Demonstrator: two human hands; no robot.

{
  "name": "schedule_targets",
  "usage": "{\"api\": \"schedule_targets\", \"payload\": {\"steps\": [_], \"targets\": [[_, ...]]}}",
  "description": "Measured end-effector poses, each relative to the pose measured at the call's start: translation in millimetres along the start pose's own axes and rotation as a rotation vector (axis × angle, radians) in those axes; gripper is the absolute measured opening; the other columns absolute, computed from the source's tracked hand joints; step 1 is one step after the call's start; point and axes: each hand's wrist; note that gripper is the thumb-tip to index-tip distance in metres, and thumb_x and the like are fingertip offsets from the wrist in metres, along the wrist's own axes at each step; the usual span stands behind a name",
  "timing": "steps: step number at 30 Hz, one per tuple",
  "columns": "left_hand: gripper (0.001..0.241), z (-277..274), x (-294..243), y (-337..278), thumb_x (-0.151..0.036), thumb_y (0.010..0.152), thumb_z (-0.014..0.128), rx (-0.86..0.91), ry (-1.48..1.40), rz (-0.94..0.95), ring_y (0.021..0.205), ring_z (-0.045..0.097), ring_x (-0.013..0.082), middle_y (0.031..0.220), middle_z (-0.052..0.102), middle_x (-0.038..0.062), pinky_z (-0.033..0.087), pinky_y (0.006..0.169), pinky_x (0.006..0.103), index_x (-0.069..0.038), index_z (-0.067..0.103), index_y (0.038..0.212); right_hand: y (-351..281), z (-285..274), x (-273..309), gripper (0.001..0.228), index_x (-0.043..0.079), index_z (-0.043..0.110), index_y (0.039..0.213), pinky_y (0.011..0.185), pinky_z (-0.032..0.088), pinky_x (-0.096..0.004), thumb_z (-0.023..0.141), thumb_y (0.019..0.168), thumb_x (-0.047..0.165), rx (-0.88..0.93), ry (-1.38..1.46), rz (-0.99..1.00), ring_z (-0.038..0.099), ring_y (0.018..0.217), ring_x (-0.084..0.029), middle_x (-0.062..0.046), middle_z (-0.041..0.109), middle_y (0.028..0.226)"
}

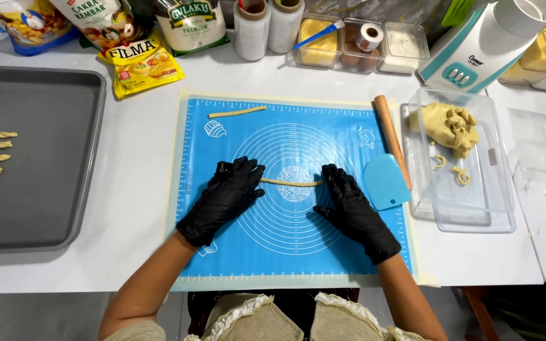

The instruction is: Twisting strips of dough into spiral shapes using hands and a wooden stick, then arranging them on a baking tray.

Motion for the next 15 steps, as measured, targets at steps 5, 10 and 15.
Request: {"api": "schedule_targets", "payload": {"steps": [5,10,15], "targets": [[0.086,17.6,-55.6,0.7,-0.069,0.096,0.05,-0.338,-0.147,-0.07,0.147,0.032,0.0367,0.159,0.035,0.02,0.016,0.122,0.0588,-0.017,0.031,0.161,-15.2,21.1,39.5,0.099,0.013,0.014,0.166,0.125,0.015,-0.048,0.06,0.094,0.063,0.114,-0.07,-0.026,0.017,0.153,-0.041,-0.022,0.019,0.167],[0.085,17.2,-64.5,-0.9,-0.064,0.097,0.052,-0.29,-0.292,-0.06,0.149,0.029,0.0341,0.162,0.031,0.017,0.014,0.124,0.0552,-0.016,0.026,0.162,-11.7,38.3,36.6,0.094,0.016,0.011,0.166,0.124,0.015,-0.052,0.053,0.098,0.065,0.195,-0.054,0.051,0.008,0.155,-0.042,-0.019,0.009,0.17],[0.086,9.2,-70.4,-0.7,-0.058,0.098,0.055,-0.235,-0.476,-0.066,0.153,0.024,0.0306,0.166,0.026,0.014,0.013,0.127,0.0506,-0.014,0.02,0.163,-8.3,40.5,35.4,0.092,0.017,0.014,0.166,0.123,0.017,-0.055,0.049,0.099,0.069,0.225,-0.056,0.13,0.007,0.154,-0.043,-0.019,0.008,0.17]]}}
Point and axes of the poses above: each hand's wrist, its own y-axis towards the middle knuckle, its own z-axis out of the palm, x = y × z
